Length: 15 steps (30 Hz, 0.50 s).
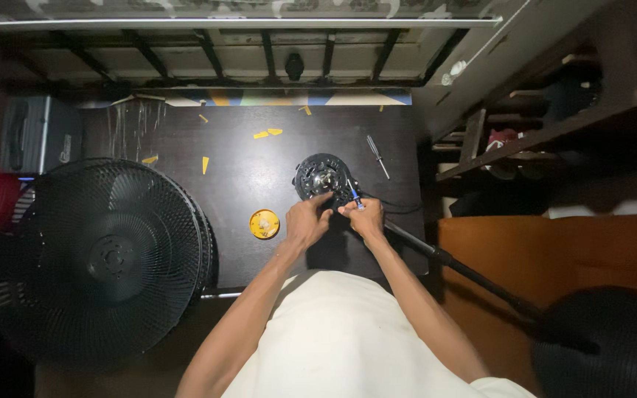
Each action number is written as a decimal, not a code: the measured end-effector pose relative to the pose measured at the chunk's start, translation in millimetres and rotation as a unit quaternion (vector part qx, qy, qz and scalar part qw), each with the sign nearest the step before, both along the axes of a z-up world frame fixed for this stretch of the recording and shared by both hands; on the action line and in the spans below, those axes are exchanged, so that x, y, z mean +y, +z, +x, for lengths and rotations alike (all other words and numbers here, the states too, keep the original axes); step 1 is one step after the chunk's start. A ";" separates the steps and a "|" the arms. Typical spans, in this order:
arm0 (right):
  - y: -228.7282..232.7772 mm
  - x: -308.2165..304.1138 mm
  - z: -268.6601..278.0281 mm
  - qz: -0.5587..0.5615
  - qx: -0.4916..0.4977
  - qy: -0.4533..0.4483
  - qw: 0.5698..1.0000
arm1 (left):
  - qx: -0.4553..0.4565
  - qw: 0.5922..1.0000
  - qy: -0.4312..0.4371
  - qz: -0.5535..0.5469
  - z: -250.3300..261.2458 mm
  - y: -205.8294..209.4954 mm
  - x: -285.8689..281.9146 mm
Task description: The person applies lubricant to the fan motor hub using a small brush, then reattaches the front fan cage and secures it with a screw. The person handles the fan motor hub, a small brush, a yellow lubricant container, and the fan cage.
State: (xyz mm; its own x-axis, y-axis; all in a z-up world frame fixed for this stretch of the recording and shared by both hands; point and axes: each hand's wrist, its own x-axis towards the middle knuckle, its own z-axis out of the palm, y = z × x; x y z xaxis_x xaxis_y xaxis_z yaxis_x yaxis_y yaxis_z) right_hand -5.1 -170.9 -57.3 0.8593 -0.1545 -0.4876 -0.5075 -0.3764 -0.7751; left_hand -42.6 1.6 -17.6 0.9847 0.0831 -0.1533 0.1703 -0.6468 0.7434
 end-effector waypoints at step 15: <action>1.1 -4.0 -7.5 0.099 0.005 -0.027 0.995 | 0.071 0.994 -0.042 -0.074 18.9 3.4 2.8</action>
State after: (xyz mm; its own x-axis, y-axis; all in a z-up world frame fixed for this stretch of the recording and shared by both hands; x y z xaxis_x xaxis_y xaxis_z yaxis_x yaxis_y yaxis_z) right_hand -12.6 -174.9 -56.3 0.8477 -0.1004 -0.5209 -0.5303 -0.1893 -0.8264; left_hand -23.7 4.4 -14.2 0.9546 -0.0316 -0.2961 0.2312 -0.5478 0.8040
